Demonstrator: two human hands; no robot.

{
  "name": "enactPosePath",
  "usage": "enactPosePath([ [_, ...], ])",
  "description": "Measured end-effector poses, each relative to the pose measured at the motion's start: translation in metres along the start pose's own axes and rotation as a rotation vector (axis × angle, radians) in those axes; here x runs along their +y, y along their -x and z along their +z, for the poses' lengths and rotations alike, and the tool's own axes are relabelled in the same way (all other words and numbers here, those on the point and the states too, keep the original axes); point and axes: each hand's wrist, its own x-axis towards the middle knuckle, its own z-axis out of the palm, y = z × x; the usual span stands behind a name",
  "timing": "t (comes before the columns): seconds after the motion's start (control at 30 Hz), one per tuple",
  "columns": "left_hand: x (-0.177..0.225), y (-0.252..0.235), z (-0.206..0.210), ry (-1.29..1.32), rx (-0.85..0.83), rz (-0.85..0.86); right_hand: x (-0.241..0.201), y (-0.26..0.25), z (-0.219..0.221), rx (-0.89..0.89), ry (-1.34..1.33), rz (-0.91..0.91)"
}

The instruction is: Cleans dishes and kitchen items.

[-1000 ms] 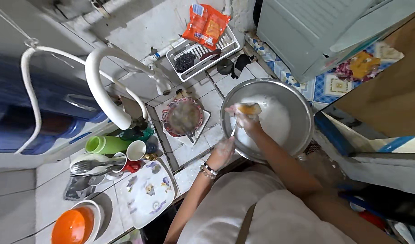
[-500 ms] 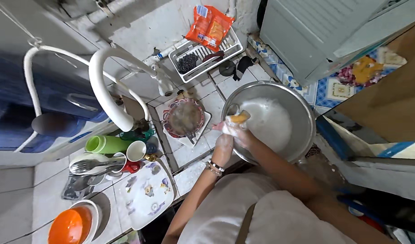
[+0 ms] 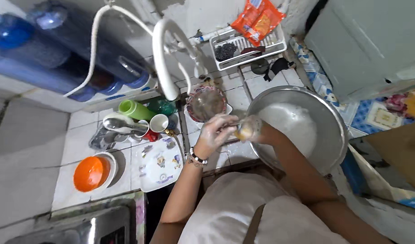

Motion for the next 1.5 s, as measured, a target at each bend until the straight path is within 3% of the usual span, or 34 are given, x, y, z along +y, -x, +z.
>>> enactPosePath([
  [0.13, 0.0, 0.015, -0.024, -0.175, -0.005, 0.141, -0.012, -0.021, 0.018, -0.187, 0.05, -0.006],
  [0.3, -0.016, 0.051, -0.046, -0.15, 0.228, 0.055, -0.031, -0.036, 0.038, -0.272, 0.152, -0.043],
  [0.47, -0.029, 0.079, -0.061, -0.19, 0.349, 0.012, -0.054, -0.044, 0.053, -0.349, 0.243, 0.027],
  [0.67, -0.018, 0.099, -0.089, -0.146, -0.087, -0.121, -0.088, -0.054, 0.079, -0.525, 0.542, 0.053],
  [0.8, -0.015, 0.112, -0.119, -0.133, -0.096, -0.168, -0.097, -0.073, 0.098, -0.58, 0.553, 0.096],
  [0.9, -0.014, 0.124, -0.154, -0.197, -0.06, -0.227, -0.09, -0.076, 0.098, -0.506, 0.485, 0.135],
  [1.07, -0.005, 0.146, -0.221, -0.38, 0.048, -0.308, -0.052, -0.065, 0.071, -0.237, 0.4, 0.062],
  [1.2, 0.015, 0.153, -0.269, -0.764, 0.198, -0.636, -0.005, -0.038, 0.024, 0.066, 0.437, 0.243],
  [1.3, 0.005, 0.138, -0.278, -0.883, 0.212, -0.851, 0.037, 0.004, -0.009, 0.269, 0.43, 0.337],
  [1.5, -0.055, 0.117, -0.268, -0.885, 0.169, -0.948, 0.098, 0.063, -0.035, 0.182, 0.504, 0.592],
])
